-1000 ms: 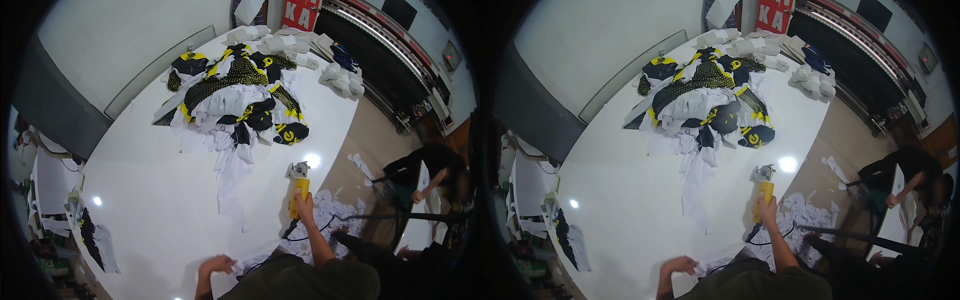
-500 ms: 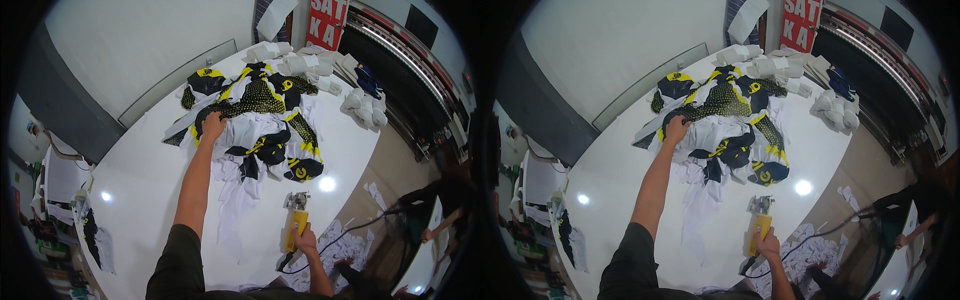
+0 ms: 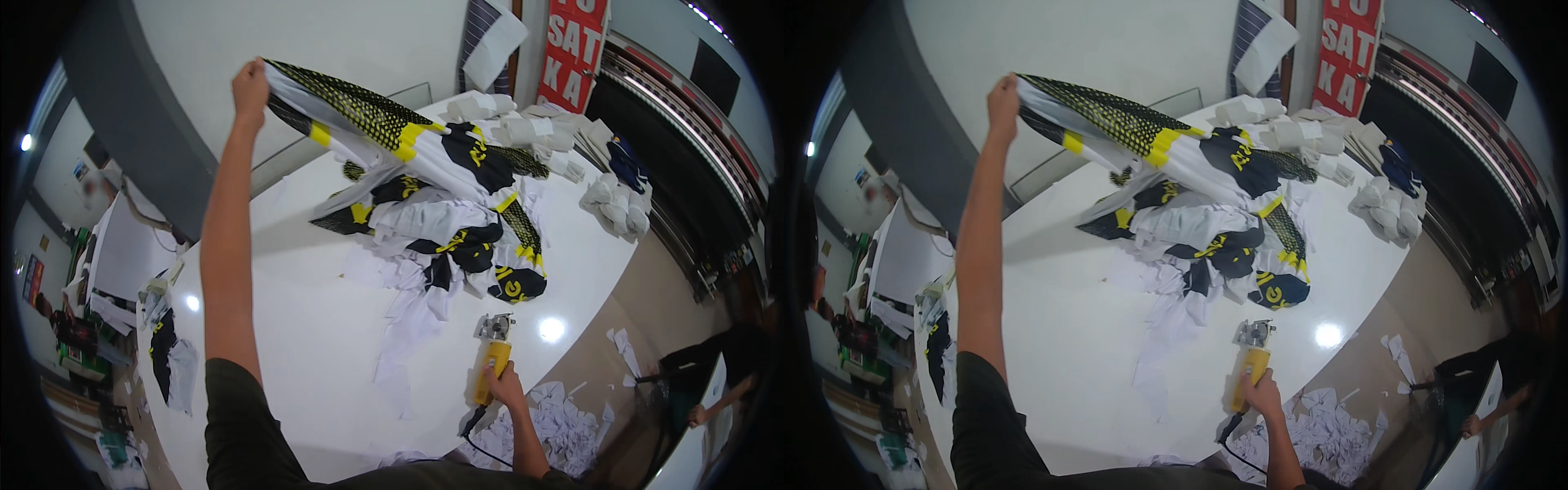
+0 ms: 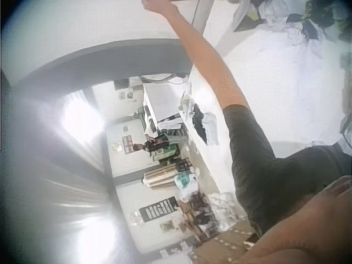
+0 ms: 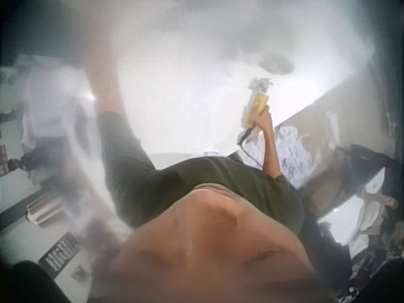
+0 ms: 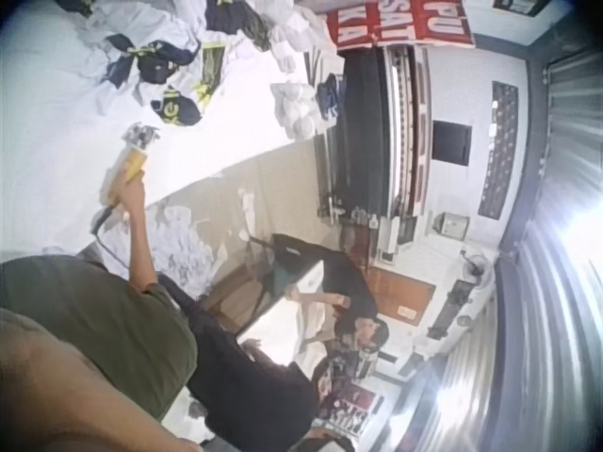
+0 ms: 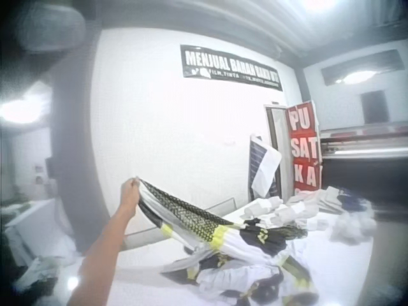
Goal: The person uses a yellow electric fabric cutter to trim the edges of black and white fabric pieces laid out on a large white table. They handle the fabric with their left hand to keep it steady while guiding the cutter with their right hand, working on pieces with printed logos and patterns.
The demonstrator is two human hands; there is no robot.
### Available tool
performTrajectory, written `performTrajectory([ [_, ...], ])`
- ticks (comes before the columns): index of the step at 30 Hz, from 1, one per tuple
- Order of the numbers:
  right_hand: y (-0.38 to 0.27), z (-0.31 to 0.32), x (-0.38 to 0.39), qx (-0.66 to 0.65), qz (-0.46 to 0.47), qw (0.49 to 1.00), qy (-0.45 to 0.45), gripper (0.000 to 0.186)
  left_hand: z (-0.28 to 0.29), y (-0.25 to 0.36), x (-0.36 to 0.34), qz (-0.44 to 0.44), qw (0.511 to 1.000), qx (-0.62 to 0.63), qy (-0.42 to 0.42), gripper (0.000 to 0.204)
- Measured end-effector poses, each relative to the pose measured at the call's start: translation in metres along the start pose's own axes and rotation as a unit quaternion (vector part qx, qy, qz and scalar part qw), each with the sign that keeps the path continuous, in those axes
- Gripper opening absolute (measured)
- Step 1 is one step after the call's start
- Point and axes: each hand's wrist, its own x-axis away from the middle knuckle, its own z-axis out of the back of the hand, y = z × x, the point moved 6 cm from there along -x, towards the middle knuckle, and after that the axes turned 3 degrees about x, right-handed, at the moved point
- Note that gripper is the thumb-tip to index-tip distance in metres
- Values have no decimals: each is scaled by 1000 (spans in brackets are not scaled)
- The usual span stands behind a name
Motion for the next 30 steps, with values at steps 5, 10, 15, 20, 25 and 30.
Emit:
performTrajectory([
  [5, -18, -12, 2, 42, -2, 999, 30, 70, 183, 96, -76, -12, 975, 192, 114, 36],
  [10, -41, -5, 29, 59, -10, 990, 129, 70, 340, 170, -92, -79, 976, 74, 190, 40],
  [15, -48, -16, 36, 84, 55, 959, 267, 77, 483, 224, -105, -105, 974, 99, 175, 48],
  [20, -201, -7, 66, -21, 335, 865, 373, 82, 574, 276, -72, -68, 976, 85, 189, 42],
  [25, -399, -34, 113, -183, 506, 782, 314, 98, 641, 347, -12, -87, 975, 55, 197, 46],
  [30, -485, -69, 142, -141, 528, 740, 392, 107, 740, 361, 23, -144, 971, -63, 179, 42],
])
